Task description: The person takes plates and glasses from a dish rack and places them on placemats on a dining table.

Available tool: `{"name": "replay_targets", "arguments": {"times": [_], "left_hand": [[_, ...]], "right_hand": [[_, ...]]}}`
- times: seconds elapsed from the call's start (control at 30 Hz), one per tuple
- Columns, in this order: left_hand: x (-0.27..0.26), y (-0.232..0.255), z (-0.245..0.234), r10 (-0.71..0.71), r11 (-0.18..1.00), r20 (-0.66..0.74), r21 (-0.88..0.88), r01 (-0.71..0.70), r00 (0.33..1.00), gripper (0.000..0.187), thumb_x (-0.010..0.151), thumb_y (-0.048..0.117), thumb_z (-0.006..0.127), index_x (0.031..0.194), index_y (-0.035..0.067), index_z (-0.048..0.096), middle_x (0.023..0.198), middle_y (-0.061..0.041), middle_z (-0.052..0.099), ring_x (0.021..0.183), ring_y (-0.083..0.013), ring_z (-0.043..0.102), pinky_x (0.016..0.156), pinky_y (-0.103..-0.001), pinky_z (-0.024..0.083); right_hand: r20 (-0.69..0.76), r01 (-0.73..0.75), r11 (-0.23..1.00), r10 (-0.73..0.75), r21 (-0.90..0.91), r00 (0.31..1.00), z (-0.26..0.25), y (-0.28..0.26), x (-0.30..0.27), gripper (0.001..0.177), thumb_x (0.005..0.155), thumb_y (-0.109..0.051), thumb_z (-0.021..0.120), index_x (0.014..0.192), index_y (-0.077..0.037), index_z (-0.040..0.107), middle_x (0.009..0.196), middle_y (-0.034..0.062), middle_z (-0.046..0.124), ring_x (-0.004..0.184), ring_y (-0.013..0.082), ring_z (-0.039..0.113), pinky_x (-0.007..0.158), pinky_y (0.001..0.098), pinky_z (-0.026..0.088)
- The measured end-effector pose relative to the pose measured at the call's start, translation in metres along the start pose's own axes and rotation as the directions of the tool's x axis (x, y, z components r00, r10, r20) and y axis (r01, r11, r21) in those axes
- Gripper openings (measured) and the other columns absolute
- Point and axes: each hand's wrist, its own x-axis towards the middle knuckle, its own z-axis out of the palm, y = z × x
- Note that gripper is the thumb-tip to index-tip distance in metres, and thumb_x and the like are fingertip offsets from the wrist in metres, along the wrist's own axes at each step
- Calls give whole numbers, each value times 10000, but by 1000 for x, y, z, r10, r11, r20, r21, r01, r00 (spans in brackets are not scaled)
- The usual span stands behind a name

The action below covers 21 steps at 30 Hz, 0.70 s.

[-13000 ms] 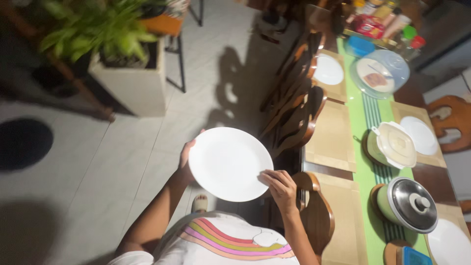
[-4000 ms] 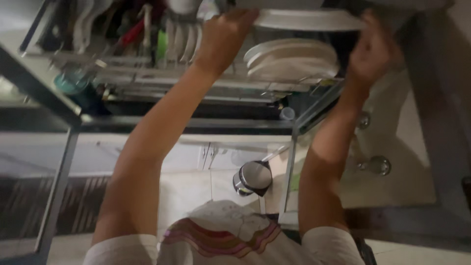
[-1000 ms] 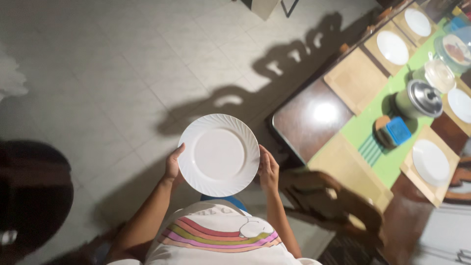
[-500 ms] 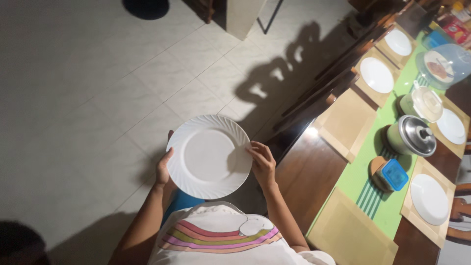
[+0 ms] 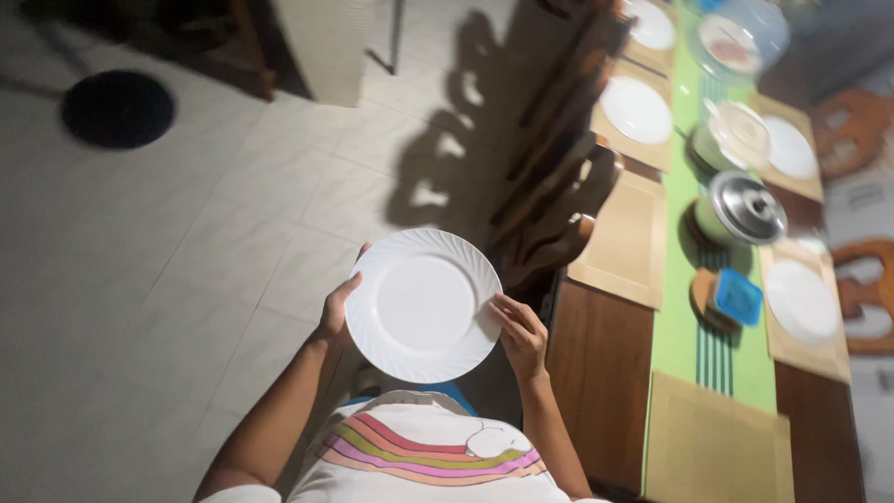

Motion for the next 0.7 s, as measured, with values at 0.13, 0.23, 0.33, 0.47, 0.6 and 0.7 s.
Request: {"name": "replay_targets", "arguments": {"times": [0.13,0.23,0.33,0.47,0.6,0.7], "left_hand": [[84,10,12,-164,981,108,126,150,981,870,972,539,456,1658,185,55,1714,-132,167,1560,-330,219,1246,-504,218],[150,-2,35,-243,960,203,189,205,949,984,932,729,357,1650,149,16,1740,-77,69,1591,-288,134,1274,-496,191],[218,-25,66,-275,955,348,205,213,896,1063,887,815,254,1649,124,-14,1749,-22,-9,1606,-244,80,1292,-488,173],[304,-71,122,-265,955,539,263,139,799,1053,935,809,222,1672,94,-9,1773,-46,13,1625,-231,86,1319,-461,147],[385,-109,186,-322,924,674,377,66,665,1059,997,797,270,1706,29,103,1736,-164,171,1601,-310,191,1307,-471,178],[435,-128,230,-453,739,609,665,-107,651,992,963,751,300,1661,68,128,1713,-136,253,1551,-319,289,1226,-465,239]], "right_hand": [[-110,-125,981,109,-146,988,-10,4,14,299,812,124,724,1067,-19,784,1105,147,748,954,240,756,804,316,636],[-211,-205,957,161,-204,964,-21,12,20,238,807,101,746,1020,-5,769,1045,142,743,936,255,742,795,331,617],[-317,-272,924,181,-270,931,-33,27,28,204,835,130,718,994,9,761,1018,141,746,912,245,751,785,322,620],[-503,-404,871,225,-280,834,-51,52,38,160,860,110,719,986,21,761,1030,158,743,934,251,750,812,324,616],[-600,-464,824,199,-326,775,-88,110,39,214,832,40,740,1043,11,726,1058,162,738,977,246,739,849,328,602],[-712,-574,809,331,-124,620,-106,167,16,143,917,54,715,1053,12,716,978,143,736,898,204,714,823,318,591]]}}
